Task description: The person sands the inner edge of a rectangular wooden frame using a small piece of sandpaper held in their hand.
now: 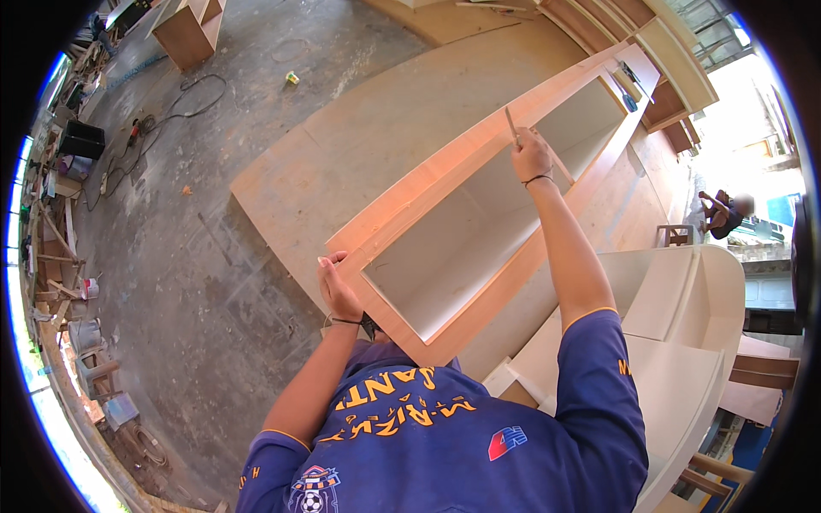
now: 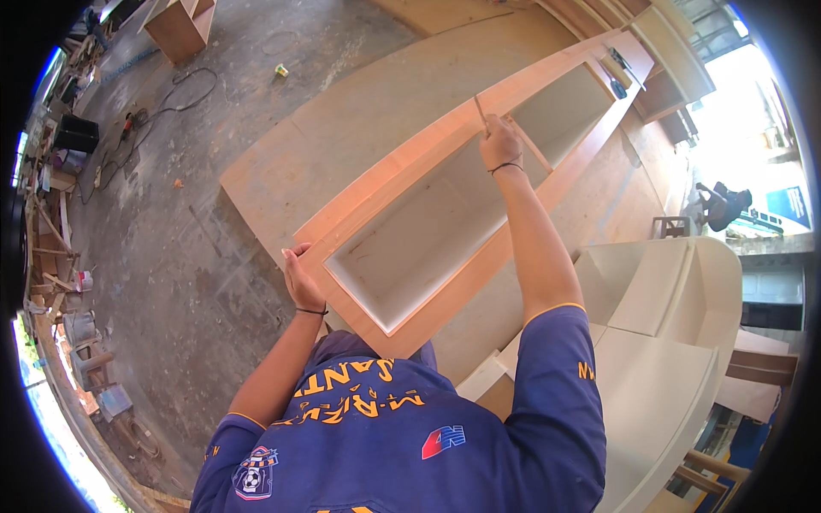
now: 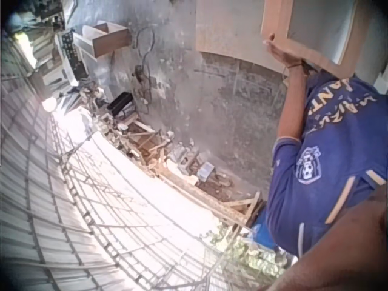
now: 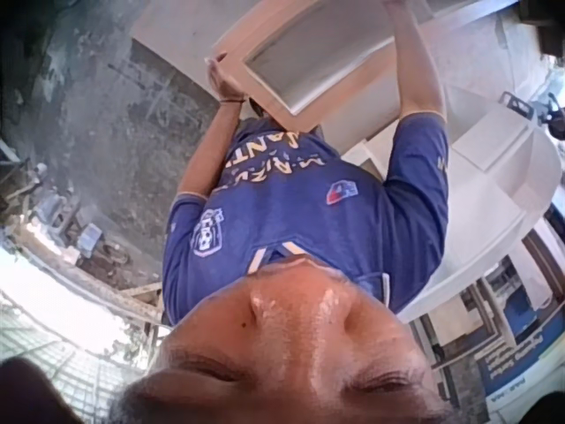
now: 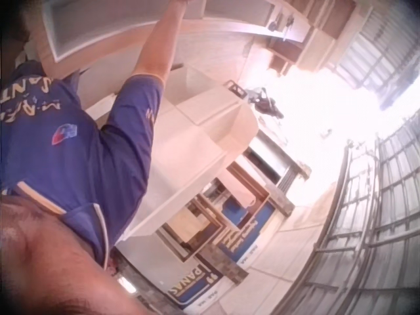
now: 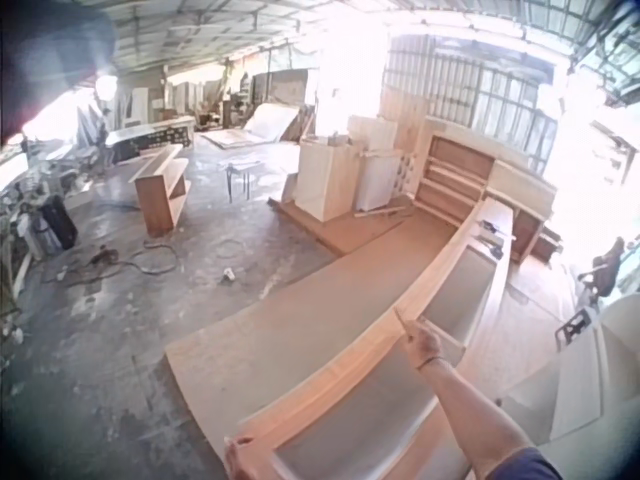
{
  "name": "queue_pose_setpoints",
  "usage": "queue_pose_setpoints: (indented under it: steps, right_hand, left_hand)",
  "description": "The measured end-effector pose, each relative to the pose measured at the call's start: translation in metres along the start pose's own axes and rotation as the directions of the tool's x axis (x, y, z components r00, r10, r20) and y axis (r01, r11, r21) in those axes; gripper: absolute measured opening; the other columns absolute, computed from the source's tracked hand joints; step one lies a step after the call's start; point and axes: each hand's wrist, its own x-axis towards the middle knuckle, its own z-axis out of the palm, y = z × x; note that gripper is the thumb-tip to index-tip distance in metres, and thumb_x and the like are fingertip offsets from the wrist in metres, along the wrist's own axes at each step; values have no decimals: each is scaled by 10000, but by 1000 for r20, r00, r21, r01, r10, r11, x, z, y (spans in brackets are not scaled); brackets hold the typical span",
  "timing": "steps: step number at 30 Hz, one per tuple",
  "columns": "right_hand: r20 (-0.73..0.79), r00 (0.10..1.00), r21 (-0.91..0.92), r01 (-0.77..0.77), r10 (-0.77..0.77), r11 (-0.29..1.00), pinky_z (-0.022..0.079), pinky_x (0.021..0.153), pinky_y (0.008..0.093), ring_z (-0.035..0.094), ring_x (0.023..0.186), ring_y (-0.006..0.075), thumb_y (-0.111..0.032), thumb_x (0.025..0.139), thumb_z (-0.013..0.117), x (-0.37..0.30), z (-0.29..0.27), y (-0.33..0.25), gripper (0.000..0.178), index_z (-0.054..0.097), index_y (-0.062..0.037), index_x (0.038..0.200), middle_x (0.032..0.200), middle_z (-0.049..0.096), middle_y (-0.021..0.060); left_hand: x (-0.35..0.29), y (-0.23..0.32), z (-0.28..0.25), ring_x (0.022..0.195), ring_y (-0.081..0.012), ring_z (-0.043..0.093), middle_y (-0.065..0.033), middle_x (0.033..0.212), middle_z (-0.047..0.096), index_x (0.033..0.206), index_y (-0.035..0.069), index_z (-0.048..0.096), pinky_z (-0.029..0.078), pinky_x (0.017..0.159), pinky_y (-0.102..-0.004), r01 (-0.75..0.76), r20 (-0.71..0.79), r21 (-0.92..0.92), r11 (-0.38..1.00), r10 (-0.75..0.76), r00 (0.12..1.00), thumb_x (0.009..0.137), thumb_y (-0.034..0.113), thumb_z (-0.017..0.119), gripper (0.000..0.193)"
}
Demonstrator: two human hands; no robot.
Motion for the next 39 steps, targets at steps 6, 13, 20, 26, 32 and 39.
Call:
queue_pose_setpoints:
  steps: [6,13,20,26,32,39]
  right_hand:
    - [71,991,118,105,-113,987,509,753,425,616,883,337,-47,778,578,-40,-2,-68,289,613,-80,1062,909,635,156]
    - [228,880,456,281,-416,845,528,777,397,628,930,298,-54,747,625,-163,-16,-216,272,656,-81,1015,928,649,112]
    - [90,996,358,-56,26,932,500,594,361,604,634,241,-91,798,640,-61,-14,-103,220,661,-96,1017,704,617,101]
    - [-79,996,-7,34,-34,999,506,666,436,623,749,331,-59,757,591,-2,8,11,282,650,-110,1028,881,643,161]
    - [39,955,101,289,-294,952,504,706,401,596,827,289,-122,797,601,-87,5,-92,257,609,-96,1052,878,604,114]
    - [405,758,400,356,-512,844,524,732,350,607,898,204,-223,903,564,-163,-36,-213,195,626,-130,1063,962,639,72]
  left_hand:
    - [3,-16,-12,828,-138,536,-66,911,575,930,6,589,445,779,-267,-77,-57,149,986,87,995,1033,424,302,517]
    - [-3,-8,-10,855,-139,532,-67,919,572,987,4,573,437,803,-268,9,10,20,1000,-9,1000,1035,432,291,515]
    - [4,-9,-7,863,-140,516,-60,919,545,1041,-2,562,432,819,-278,-92,14,81,992,91,996,1035,421,299,499]
    - [7,-14,-9,889,-143,502,-62,937,527,1062,-4,550,424,843,-284,-89,13,82,993,88,996,1037,394,305,468]
    - [-3,-3,-5,906,-142,504,-67,955,530,1084,-4,540,424,857,-287,-88,-11,79,993,89,996,1038,368,315,437]
    - [1,-3,-17,901,-142,495,-69,957,532,1089,-4,537,414,859,-289,-148,49,150,978,142,989,1042,349,312,421]
